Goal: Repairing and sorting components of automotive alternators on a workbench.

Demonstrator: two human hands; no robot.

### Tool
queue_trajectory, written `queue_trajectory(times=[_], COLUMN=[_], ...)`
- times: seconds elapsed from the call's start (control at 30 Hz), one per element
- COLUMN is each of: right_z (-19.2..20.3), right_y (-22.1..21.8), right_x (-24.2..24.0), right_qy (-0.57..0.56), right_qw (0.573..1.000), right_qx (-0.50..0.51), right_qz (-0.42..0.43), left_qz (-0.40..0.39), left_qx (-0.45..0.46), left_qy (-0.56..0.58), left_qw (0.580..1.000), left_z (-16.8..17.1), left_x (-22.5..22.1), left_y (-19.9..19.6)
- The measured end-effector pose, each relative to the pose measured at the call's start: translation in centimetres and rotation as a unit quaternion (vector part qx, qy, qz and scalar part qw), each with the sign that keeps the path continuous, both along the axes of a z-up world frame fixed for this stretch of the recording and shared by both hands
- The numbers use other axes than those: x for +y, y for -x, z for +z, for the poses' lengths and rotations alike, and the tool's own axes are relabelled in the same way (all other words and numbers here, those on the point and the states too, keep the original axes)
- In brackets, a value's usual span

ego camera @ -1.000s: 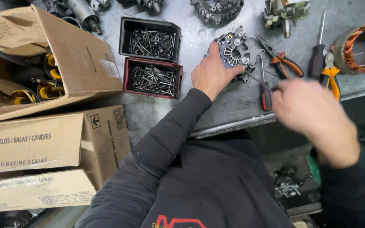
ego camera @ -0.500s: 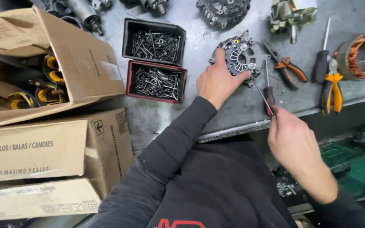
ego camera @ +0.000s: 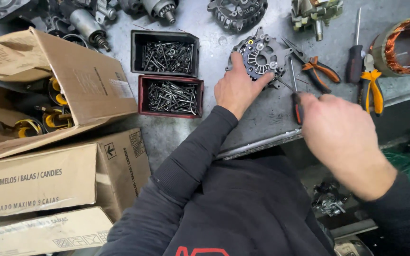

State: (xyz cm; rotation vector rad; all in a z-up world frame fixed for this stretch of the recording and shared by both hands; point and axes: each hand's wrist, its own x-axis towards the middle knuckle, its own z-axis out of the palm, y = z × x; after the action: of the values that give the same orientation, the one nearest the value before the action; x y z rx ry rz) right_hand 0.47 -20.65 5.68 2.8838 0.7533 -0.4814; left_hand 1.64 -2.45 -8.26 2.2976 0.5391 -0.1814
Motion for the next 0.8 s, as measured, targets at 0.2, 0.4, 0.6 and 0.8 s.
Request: queue_trajectory(times=[0.2, 0.4, 0.6, 0.8], right_z=[-0.7, 1.0, -10.3, -22.6], right_y=[2.7, 3.2, -3.2, -8.0], right_x=[1.8, -0.5, -3.9, -1.6], right_qy=[0.022, -0.076, -0.290, -0.395], right_qw=[0.993, 0.985, 0.928, 0.860], right_qx=[-0.101, -0.079, 0.008, 0.051], right_qz=[-0.053, -0.133, -0.234, -0.319], left_qz=[0.011, 0.060, 0.095, 0.054], left_qx=[-0.001, -0.041, -0.026, 0.120], left_qy=[0.011, 0.062, 0.001, 0.025], left_qw=[1.000, 0.995, 0.995, 0.991], left_z=[-0.2, 0.2, 0.7, 0.2], left_x=[-0.1, 2.0, 2.5, 4.9], left_y=[-0.1, 0.3, -0.4, -2.4])
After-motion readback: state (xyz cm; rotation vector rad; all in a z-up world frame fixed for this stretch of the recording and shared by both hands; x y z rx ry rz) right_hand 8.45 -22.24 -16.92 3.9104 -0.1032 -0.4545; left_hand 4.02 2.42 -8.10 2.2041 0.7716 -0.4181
